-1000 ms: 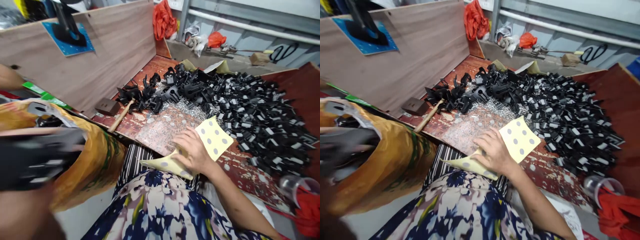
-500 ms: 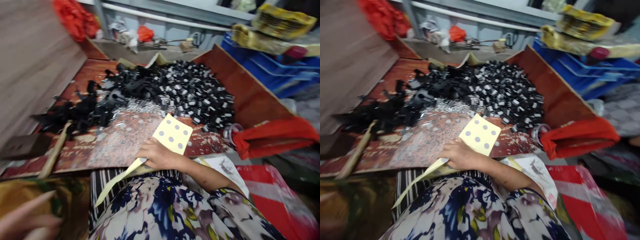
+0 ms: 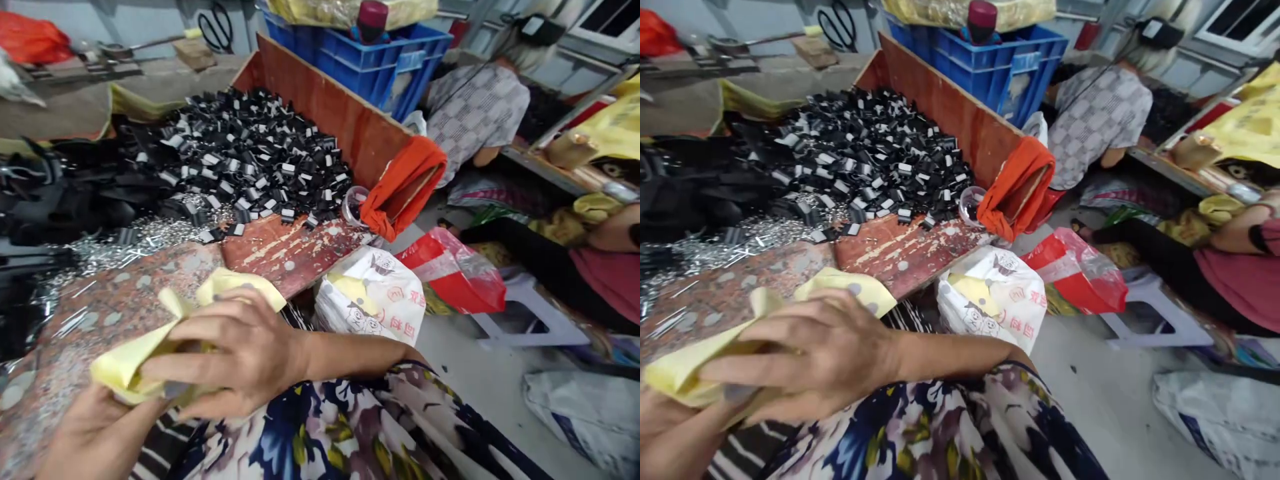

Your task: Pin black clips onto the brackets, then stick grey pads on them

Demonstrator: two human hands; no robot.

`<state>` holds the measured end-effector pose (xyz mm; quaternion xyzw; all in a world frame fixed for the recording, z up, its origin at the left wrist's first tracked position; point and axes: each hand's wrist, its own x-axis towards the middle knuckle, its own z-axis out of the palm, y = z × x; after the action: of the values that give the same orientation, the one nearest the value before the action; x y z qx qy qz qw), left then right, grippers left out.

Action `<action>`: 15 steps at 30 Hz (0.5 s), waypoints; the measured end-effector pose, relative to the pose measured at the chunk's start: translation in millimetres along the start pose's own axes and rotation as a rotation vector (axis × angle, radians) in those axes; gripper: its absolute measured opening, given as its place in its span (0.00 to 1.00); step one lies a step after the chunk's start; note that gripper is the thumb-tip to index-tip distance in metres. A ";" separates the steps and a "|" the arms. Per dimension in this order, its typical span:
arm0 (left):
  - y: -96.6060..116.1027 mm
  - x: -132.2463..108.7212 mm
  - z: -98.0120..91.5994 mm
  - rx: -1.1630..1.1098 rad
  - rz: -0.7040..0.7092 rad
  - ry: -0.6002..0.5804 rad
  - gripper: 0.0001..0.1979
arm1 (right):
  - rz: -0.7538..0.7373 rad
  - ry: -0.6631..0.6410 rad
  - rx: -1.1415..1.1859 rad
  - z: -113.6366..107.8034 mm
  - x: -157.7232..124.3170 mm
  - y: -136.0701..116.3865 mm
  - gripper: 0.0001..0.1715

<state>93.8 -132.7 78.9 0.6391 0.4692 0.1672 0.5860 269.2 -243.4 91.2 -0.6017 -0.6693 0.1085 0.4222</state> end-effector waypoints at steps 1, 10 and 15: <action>11.7 0.3 13.5 -0.053 -0.012 -0.030 0.36 | -0.024 0.032 -0.045 -10.0 -12.6 5.6 0.30; 26.9 50.3 167.4 0.212 0.397 -0.834 0.37 | 0.637 0.903 -0.496 -80.1 -174.2 114.5 0.35; -34.5 89.2 238.0 1.060 1.007 -0.838 0.30 | 0.838 0.576 -0.564 -59.4 -242.2 188.1 0.36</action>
<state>306.6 -206.9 -43.6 0.9718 -0.1119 -0.0847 0.1895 425.2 -434.7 -100.1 -0.9098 -0.2350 -0.0843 0.3317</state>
